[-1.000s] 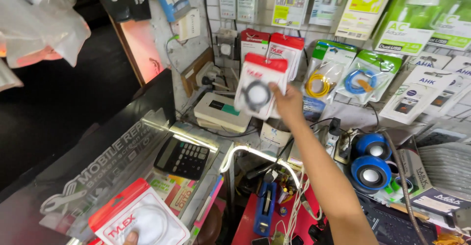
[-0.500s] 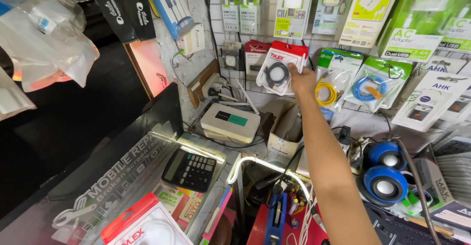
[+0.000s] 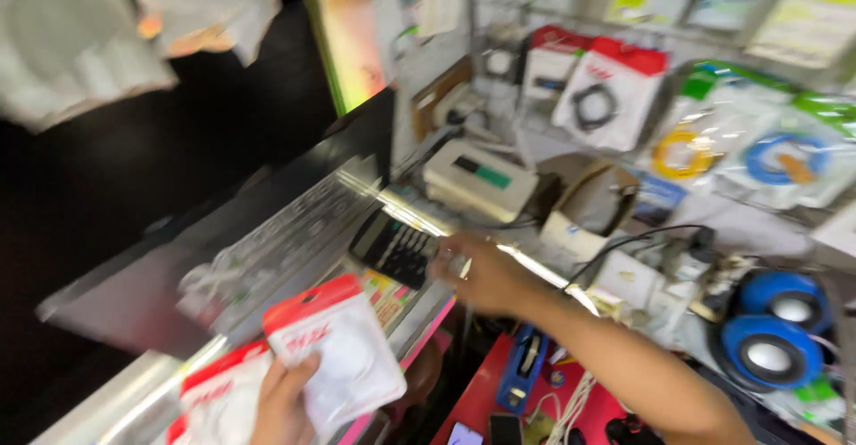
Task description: The person organizes packaged electronic accessories, specifically charging cables, in a retail setting. They pick up multiple packages from a glass counter, sort them by hand, and hang them on a wall display rack before returning to the counter to handle more items.
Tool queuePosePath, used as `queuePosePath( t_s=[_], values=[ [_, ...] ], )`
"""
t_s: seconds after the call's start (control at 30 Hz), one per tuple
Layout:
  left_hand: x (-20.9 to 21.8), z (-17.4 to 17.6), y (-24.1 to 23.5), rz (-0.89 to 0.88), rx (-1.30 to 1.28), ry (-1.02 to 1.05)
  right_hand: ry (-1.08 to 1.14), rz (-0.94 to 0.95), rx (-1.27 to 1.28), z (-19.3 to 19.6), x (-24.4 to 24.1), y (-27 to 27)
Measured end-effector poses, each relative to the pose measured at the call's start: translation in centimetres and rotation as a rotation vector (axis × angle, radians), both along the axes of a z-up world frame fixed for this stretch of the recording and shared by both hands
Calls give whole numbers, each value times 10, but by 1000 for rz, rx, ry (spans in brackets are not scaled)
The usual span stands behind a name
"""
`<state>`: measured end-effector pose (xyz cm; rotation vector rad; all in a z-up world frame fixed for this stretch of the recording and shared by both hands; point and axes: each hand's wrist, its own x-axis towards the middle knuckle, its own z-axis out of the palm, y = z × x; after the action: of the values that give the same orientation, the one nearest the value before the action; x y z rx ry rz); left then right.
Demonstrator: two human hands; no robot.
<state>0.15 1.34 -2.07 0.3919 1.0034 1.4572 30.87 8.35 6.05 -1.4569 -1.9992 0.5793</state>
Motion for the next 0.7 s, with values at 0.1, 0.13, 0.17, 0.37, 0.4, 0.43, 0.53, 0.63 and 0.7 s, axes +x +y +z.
queuePosePath(
  t_s=[0.1,0.13,0.17,0.37,0.4,0.43,0.53,0.63,0.7],
  values=[
    [-13,-28,1,-93,79,-18,409,332,-385,-41,-68,-66],
    [-13,-21,-3,-77,78,-19,405,348,-390,-39,-80,-73],
    [-13,-14,-7,-199,251,22,486,316,-426,-36,-90,-80],
    [-11,3,-13,-386,451,195,548,146,-280,-52,-77,-47],
    [-10,5,-11,-369,436,217,627,147,-224,-55,-63,-35],
    [-11,-4,-9,-413,443,205,629,103,-209,-43,-46,-19],
    [-13,-13,-6,-300,330,133,733,-276,-53,-15,16,40],
    [-12,-12,-9,-255,183,183,999,-656,194,9,99,94],
    [-21,-36,-1,-315,230,147,1070,-869,297,40,147,109]
  ],
)
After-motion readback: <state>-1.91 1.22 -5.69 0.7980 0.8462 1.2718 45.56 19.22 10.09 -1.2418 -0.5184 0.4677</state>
